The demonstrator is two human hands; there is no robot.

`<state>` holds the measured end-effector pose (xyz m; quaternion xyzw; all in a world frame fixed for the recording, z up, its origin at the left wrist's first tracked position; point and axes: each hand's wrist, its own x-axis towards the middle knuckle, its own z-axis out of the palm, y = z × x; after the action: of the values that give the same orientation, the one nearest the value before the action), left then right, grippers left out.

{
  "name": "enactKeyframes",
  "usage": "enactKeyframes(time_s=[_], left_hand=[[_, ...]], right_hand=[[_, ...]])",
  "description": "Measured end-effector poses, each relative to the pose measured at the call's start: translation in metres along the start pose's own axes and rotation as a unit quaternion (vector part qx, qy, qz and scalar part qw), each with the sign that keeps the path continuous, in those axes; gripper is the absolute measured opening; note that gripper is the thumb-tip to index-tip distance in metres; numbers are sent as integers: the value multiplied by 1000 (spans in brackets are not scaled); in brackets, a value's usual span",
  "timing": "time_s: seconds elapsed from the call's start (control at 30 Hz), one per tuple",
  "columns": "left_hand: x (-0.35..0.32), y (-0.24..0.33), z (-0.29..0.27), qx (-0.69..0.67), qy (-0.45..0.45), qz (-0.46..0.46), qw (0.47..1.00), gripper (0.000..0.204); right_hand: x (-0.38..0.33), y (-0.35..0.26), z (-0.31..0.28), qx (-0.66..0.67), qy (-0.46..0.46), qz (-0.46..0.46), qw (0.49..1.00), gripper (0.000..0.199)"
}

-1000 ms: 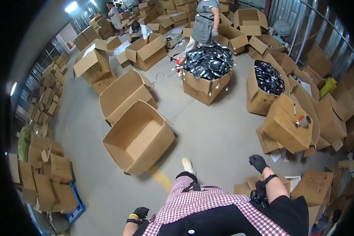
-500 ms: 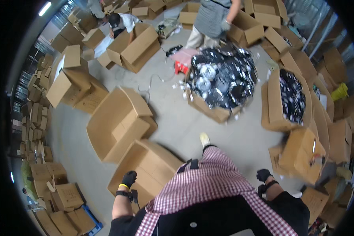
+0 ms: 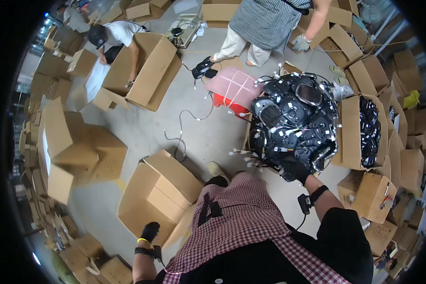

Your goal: Assembling electronic components using an electric screwdriver and sorting/packing items into boxes.

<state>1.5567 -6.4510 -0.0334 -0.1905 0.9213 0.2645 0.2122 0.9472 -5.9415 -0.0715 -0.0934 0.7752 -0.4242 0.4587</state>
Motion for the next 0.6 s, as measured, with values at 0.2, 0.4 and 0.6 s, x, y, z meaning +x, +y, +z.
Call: enactKeyframes(time_s=[0.2, 0.4, 0.6], left_hand=[[144, -87, -195, 127, -55, -38, 990, 15], [311, -114, -316, 100, 27, -15, 995, 28], [469, -67, -353, -62, 86, 94, 990, 30]], right_hand=[[55, -94, 57, -55, -103, 10, 993, 23], [151, -150, 86, 177, -84, 54, 979, 25], [238, -253, 88, -123, -8, -201, 972, 24]])
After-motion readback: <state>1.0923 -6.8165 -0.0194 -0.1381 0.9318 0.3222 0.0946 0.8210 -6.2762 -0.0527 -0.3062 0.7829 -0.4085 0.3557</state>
